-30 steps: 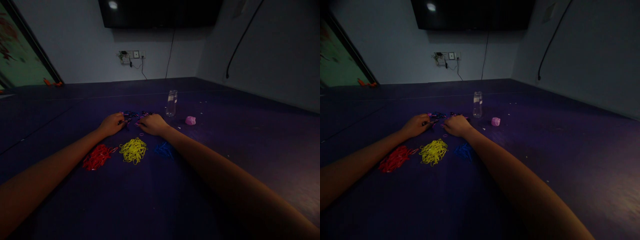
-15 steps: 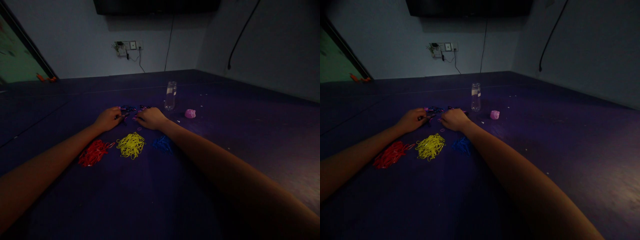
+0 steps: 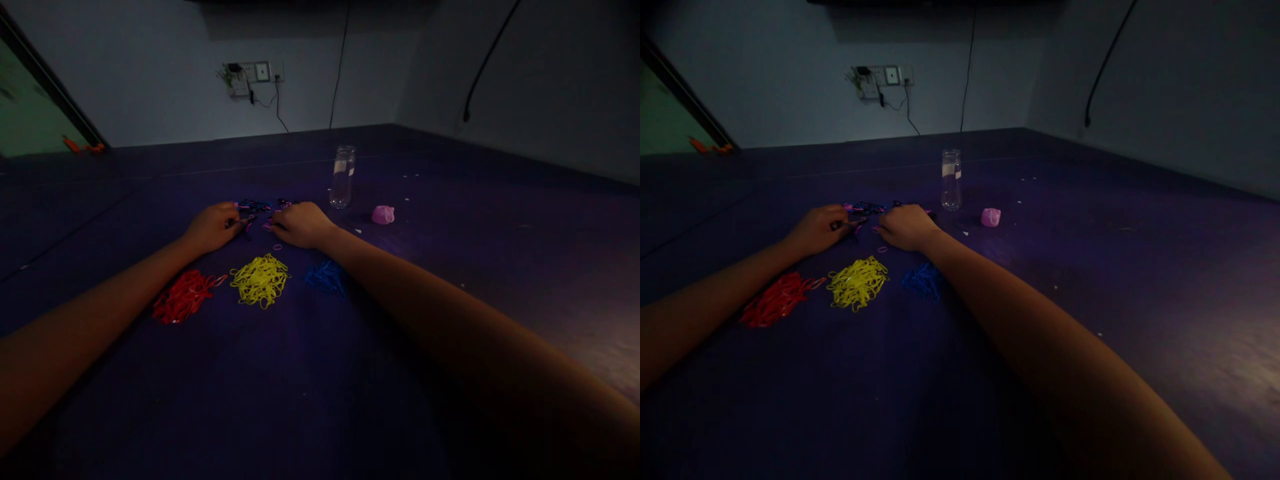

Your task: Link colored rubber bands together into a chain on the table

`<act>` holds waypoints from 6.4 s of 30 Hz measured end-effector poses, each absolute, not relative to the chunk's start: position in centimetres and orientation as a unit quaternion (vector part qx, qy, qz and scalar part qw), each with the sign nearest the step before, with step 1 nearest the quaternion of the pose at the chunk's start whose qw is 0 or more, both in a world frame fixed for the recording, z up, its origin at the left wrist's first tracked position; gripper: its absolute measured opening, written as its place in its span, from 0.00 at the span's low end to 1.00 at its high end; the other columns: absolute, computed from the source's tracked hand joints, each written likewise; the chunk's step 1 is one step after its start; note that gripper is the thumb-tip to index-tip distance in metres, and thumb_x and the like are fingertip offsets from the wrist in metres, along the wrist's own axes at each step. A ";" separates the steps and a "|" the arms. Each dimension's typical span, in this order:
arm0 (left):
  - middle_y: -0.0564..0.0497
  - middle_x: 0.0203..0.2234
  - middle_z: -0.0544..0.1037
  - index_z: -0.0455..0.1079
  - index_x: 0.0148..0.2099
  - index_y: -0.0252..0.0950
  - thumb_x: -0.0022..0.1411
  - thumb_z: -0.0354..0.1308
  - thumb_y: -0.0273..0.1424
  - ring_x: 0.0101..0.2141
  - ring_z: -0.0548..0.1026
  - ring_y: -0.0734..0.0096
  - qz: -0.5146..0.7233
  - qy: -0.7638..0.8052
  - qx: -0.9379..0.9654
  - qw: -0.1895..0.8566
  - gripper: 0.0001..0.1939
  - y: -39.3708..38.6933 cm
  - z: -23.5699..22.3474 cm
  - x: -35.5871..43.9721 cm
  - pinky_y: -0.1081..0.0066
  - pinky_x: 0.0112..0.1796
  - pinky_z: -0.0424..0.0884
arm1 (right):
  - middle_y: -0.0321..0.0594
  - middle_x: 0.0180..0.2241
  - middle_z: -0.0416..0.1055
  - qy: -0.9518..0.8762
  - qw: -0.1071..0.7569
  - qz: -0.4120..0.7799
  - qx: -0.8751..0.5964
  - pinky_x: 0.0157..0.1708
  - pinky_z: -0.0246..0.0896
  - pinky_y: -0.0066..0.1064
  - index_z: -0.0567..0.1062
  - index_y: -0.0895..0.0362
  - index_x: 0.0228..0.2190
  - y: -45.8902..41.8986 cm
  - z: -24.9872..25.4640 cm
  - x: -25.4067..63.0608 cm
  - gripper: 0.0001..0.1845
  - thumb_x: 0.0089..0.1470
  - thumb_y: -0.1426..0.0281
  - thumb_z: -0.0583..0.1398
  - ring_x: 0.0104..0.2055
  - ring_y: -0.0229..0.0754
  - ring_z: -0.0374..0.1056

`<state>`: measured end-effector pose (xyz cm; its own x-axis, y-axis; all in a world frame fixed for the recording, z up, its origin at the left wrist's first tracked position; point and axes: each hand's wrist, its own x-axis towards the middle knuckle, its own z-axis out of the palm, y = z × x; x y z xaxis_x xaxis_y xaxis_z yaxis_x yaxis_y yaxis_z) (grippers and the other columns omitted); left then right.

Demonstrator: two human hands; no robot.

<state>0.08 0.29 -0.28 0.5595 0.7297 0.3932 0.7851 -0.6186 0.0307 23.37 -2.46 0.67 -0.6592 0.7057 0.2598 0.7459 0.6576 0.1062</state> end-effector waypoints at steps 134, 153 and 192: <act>0.53 0.21 0.64 0.60 0.23 0.36 0.62 0.48 0.46 0.26 0.64 0.71 -0.158 -0.378 -0.910 0.069 0.21 0.2 0.1 0.5 0.70 0.29 0.60 | 0.52 0.44 0.72 -0.905 0.112 -0.103 -0.397 0.42 0.56 0.39 0.72 0.64 0.44 -2.0 0.2 23.5 0.22 0.62 0.63 0.46 0.45 0.50 0.66; 0.56 0.23 0.60 0.63 0.25 0.31 0.63 0.46 0.50 0.25 0.58 0.79 -0.161 -0.406 -0.895 0.089 0.26 0.4 -0.1 0.3 0.74 0.31 0.55 | 0.48 0.47 0.72 -0.902 0.113 -0.122 -0.399 0.42 0.59 0.36 0.73 0.62 0.45 -2.6 0.8 23.5 0.21 0.60 0.64 0.47 0.47 0.49 0.67; 0.56 0.25 0.60 0.64 0.28 0.29 0.61 0.42 0.53 0.29 0.60 0.82 -0.126 -0.460 -0.871 0.117 0.30 -1.0 0.8 1.3 0.74 0.35 0.58 | 0.59 0.52 0.67 -0.912 0.147 -0.117 -0.365 0.48 0.56 0.49 0.73 0.69 0.46 -2.1 0.8 23.6 0.24 0.57 0.66 0.50 0.54 0.62 0.62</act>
